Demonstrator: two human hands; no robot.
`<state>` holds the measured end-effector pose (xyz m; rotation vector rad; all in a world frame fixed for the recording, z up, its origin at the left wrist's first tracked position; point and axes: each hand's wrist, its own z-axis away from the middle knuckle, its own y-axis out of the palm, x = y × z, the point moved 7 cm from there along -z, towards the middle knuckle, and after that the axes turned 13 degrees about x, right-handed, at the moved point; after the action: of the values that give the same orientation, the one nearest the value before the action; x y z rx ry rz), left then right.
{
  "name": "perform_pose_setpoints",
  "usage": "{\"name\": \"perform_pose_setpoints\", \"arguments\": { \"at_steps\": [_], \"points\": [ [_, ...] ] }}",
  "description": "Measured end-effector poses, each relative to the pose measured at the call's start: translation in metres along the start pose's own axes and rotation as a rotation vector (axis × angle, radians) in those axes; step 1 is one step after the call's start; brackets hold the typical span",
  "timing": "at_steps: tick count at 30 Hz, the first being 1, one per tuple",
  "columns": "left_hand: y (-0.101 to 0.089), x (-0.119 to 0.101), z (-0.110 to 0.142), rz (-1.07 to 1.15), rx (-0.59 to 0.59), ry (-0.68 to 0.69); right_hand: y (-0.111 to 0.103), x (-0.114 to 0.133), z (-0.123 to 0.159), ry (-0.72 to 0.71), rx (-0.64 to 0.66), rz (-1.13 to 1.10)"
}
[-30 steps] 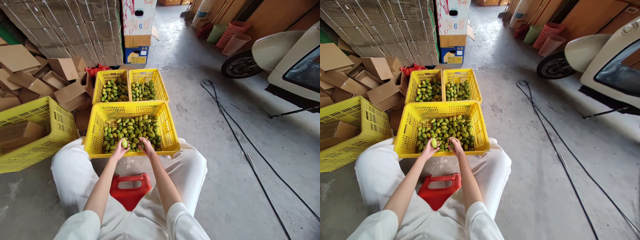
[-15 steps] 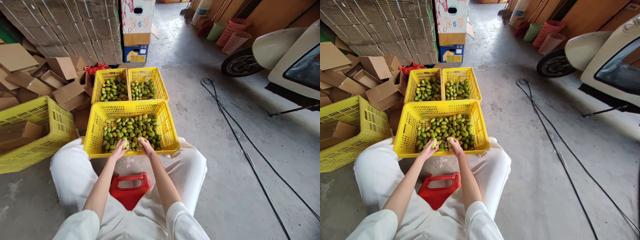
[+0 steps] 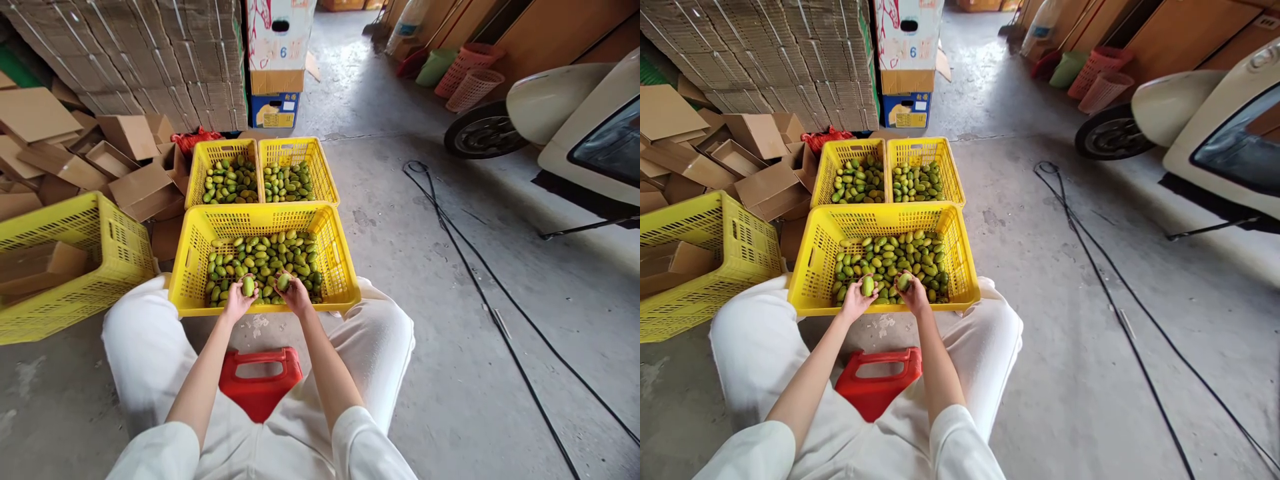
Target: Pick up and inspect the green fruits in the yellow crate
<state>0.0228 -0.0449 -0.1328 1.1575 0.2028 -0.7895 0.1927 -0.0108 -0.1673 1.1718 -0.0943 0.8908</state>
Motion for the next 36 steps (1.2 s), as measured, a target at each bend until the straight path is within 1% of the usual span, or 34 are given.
{"name": "perform_pose_setpoints", "arguments": {
  "at_steps": [3, 7, 13, 17, 19, 21, 26, 31, 33, 36],
  "points": [
    [-0.002, 0.003, -0.001, -0.041, -0.006, -0.044, -0.002, -0.004, 0.000, 0.027, -0.036, 0.028],
    [-0.003, 0.007, -0.005, -0.080, 0.000, -0.078, -0.001, -0.003, 0.001, 0.010, -0.045, 0.050],
    [-0.004, 0.008, -0.007, -0.122, 0.015, -0.063, 0.008, -0.001, 0.003, 0.021, 0.023, 0.070],
    [-0.003, 0.008, -0.006, -0.149, 0.023, -0.051, 0.009, -0.002, 0.002, 0.056, 0.056, -0.027],
    [-0.002, 0.007, -0.005, -0.158, 0.023, -0.051, 0.008, -0.002, 0.002, 0.049, 0.070, -0.064],
    [-0.001, 0.007, -0.004, -0.165, 0.021, -0.051, 0.008, -0.001, 0.002, 0.029, 0.080, -0.055],
    [0.000, 0.004, -0.002, -0.121, -0.017, -0.041, 0.006, -0.002, 0.005, 0.031, 0.016, 0.024],
    [-0.002, 0.003, -0.001, -0.078, -0.050, -0.059, 0.007, -0.001, 0.005, 0.007, 0.001, 0.008],
    [-0.001, 0.003, -0.001, -0.090, -0.046, -0.054, 0.007, 0.000, 0.004, -0.006, -0.002, -0.004],
    [0.002, 0.002, 0.000, -0.140, -0.009, -0.015, 0.005, 0.002, 0.003, -0.042, -0.017, -0.032]
  ]
}}
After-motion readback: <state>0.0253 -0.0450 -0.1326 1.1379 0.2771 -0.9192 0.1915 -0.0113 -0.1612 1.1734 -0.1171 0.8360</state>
